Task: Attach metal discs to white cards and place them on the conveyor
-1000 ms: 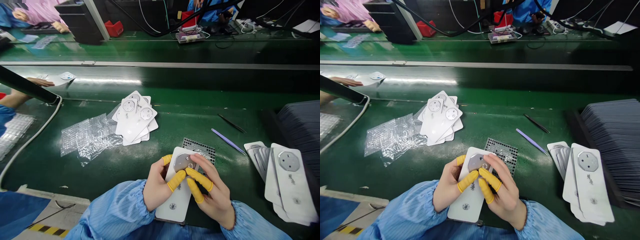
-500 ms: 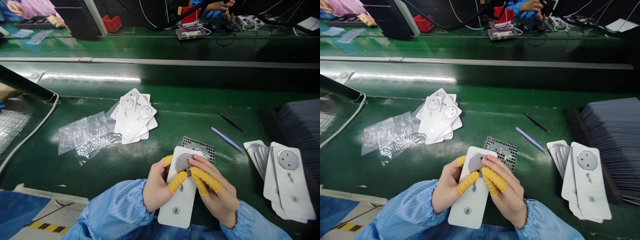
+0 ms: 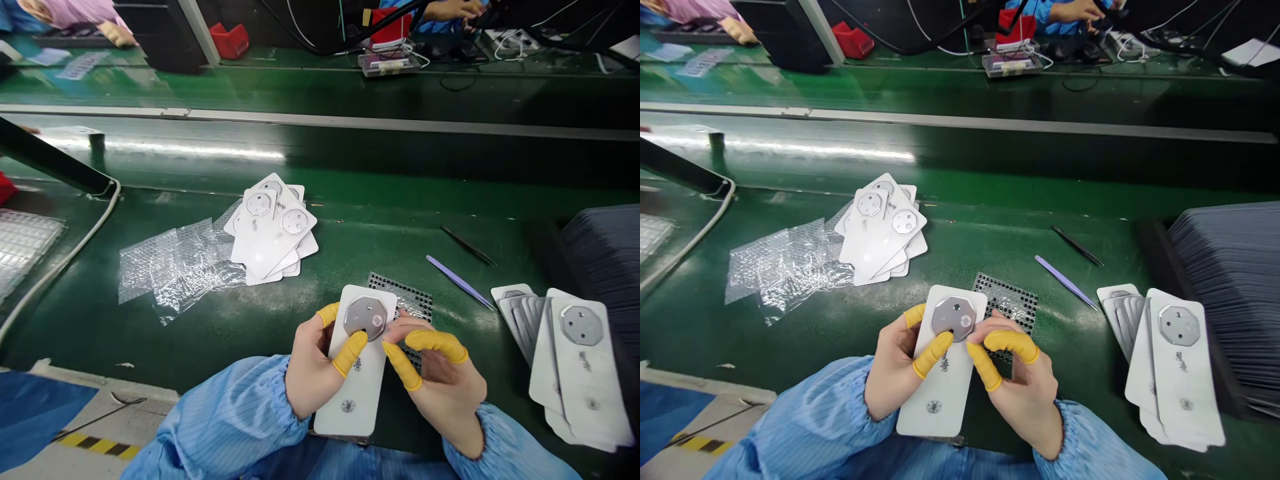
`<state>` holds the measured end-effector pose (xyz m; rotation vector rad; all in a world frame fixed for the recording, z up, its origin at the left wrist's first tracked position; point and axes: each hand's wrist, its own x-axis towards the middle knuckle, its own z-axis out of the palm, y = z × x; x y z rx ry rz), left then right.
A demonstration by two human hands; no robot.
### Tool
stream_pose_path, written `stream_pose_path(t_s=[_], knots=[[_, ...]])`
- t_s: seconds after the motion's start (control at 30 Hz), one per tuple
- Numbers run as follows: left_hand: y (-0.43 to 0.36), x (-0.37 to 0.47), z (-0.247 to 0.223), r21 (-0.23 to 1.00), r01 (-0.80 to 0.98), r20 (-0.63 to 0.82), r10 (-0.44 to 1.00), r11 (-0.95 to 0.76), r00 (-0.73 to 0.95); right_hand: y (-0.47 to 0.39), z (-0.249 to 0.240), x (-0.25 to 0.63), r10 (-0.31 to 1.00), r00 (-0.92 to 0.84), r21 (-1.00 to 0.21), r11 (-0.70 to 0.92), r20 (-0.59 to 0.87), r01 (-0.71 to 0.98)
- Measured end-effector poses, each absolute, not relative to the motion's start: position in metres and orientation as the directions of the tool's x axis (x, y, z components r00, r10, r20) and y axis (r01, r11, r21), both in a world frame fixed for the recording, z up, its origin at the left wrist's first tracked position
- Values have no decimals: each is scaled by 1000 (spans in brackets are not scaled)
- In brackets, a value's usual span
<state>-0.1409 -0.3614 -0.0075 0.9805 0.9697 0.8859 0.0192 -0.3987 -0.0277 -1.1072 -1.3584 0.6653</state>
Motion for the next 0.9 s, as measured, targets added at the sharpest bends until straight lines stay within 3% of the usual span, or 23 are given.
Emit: stream_pose_path(t_s=[0.23, 0.33, 0.4, 0.67, 0.9], knots=[[-358, -140, -5, 856, -261, -339, 866, 446, 367, -392, -23, 21, 942, 272, -977, 211, 196, -27], [-358, -139, -4, 860, -244, -349, 866, 448, 359, -390, -24, 21, 982, 190, -981, 45, 8, -191], [-358, -139, -3, 860, -224, -368, 860, 460, 354, -391, -24, 21, 986, 162, -978, -15, -49, -208], [-354, -139, -8, 842, -217, -408, 846, 494, 342, -396, -25, 15, 973, 213, -988, 109, 84, -109], [-352, -147, 5, 782, -252, -402, 770, 570, 496, -396, -15, 21, 982, 182, -986, 83, 55, -145]])
